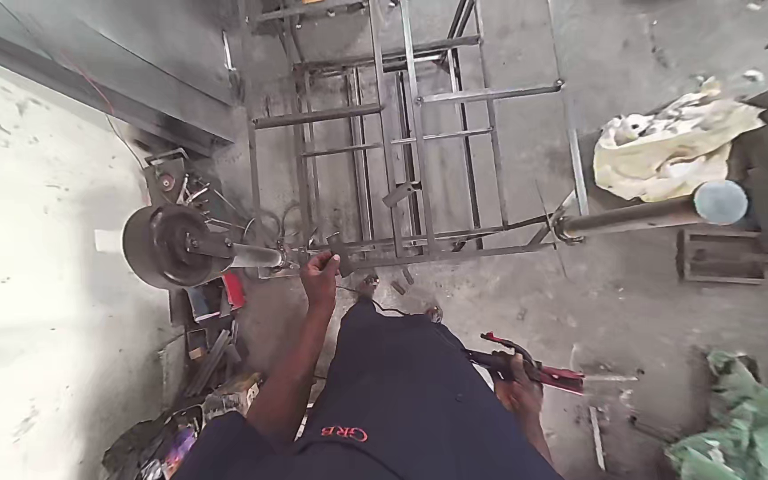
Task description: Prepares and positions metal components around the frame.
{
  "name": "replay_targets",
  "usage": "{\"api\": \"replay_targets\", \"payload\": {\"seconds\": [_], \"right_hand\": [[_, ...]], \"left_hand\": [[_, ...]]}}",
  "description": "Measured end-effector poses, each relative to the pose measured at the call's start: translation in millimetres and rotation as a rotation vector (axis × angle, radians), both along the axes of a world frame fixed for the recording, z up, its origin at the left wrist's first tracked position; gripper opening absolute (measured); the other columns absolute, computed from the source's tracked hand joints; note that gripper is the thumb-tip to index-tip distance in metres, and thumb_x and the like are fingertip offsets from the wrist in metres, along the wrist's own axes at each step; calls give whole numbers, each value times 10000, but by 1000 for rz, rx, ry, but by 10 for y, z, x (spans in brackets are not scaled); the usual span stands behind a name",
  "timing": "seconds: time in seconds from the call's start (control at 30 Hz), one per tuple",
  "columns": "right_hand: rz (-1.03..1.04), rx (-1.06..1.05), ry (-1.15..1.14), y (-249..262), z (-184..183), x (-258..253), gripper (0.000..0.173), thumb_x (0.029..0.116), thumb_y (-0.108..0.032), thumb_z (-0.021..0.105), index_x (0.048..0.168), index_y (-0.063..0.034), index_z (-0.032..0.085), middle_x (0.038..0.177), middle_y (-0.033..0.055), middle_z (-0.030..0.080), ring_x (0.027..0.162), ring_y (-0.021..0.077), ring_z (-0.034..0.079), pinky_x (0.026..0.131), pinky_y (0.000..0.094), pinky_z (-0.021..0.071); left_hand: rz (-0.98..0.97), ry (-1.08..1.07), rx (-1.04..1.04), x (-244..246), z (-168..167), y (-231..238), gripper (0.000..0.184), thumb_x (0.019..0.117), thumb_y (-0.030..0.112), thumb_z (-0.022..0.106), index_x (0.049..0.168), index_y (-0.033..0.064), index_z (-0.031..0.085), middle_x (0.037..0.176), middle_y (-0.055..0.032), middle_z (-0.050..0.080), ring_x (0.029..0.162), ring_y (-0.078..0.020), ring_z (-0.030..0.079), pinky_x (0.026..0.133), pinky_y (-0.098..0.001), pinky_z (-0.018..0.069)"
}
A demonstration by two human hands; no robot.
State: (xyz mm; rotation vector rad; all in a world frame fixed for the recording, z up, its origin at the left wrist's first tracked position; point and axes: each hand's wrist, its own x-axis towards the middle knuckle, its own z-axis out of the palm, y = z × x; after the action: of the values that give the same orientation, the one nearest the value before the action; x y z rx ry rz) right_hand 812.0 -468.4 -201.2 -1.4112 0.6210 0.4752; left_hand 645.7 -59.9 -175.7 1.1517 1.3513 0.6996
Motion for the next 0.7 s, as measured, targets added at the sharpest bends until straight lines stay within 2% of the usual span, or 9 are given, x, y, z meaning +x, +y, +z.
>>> {"api": "replay_targets", "payload": {"seconds": [0.13, 0.2, 0.33, 0.43, 0.53, 0.57, 0.6, 0.67, 0.7], "right_hand": [[168, -73, 9, -169, -524, 254, 322, 938, -16, 685, 1241, -4, 577, 956, 112, 704, 813, 193, 701, 737, 409, 628], [278, -108, -16, -215, -724, 383, 353, 879, 36, 730, 1207, 37, 600, 980, 117, 717, 834, 172, 705, 767, 382, 623], [469, -148, 56, -312, -1139, 593, 446, 789, 24, 824, 1185, 52, 620, 995, 148, 715, 841, 201, 699, 770, 412, 612], [580, -165, 146, -354, -1385, 652, 521, 768, -29, 860, 1219, 52, 612, 1000, 181, 714, 838, 245, 704, 767, 462, 613], [689, -294, 207, -338, -1567, 618, 579, 723, -58, 899, 1218, 47, 618, 1009, 206, 695, 841, 283, 677, 760, 499, 581], [756, -369, 218, -327, -1602, 604, 624, 715, -97, 912, 1247, 38, 614, 1064, 220, 692, 922, 312, 678, 830, 530, 565], [839, -453, 225, -317, -1618, 578, 648, 723, -155, 909, 1271, 25, 614, 1121, 235, 688, 1010, 345, 672, 896, 564, 545], [1046, -612, 236, -280, -1604, 527, 603, 843, -299, 818, 1322, 3, 609, 1225, 259, 666, 1165, 404, 629, 996, 616, 480], [1136, -653, 237, -252, -1620, 502, 557, 900, -330, 755, 1327, -3, 610, 1244, 262, 662, 1189, 414, 623, 1012, 623, 470]], "left_hand": [[13, -2, -1, 315, 197, -410, 191, 945, 49, 711, 1120, -26, 695, 905, -93, 707, 679, -143, 630, 650, -307, 562], [27, -7, -3, 481, 300, -628, 176, 942, 42, 711, 1105, -21, 692, 907, -89, 702, 687, -143, 627, 652, -301, 558], [67, -77, 5, 738, 321, -1062, 149, 947, 23, 681, 1091, -13, 689, 950, -88, 701, 796, -152, 644, 718, -317, 547], [103, -353, -128, 912, 228, -1235, 147, 1008, -17, 510, 1122, 16, 596, 995, -125, 692, 874, -244, 690, 795, -439, 594], [139, -520, -275, 1102, 138, -1215, 179, 1050, 26, 369, 1156, 88, 499, 995, -147, 683, 895, -316, 702, 836, -514, 585], [147, -519, -292, 1197, 86, -1145, 181, 1058, 44, 350, 1166, 97, 485, 967, -133, 664, 850, -300, 691, 813, -508, 586], [137, -486, -302, 1293, 11, -1046, 183, 1072, 81, 334, 1182, 108, 479, 939, -104, 635, 795, -265, 667, 768, -480, 588], [59, -342, -289, 1498, -230, -761, 203, 1083, 216, 358, 1177, 138, 520, 845, -23, 589, 661, -154, 599, 615, -337, 552], [-37, -226, -235, 1612, -392, -564, 244, 1086, 307, 392, 1167, 142, 552, 798, 11, 565, 608, -103, 555, 560, -271, 514]]}}
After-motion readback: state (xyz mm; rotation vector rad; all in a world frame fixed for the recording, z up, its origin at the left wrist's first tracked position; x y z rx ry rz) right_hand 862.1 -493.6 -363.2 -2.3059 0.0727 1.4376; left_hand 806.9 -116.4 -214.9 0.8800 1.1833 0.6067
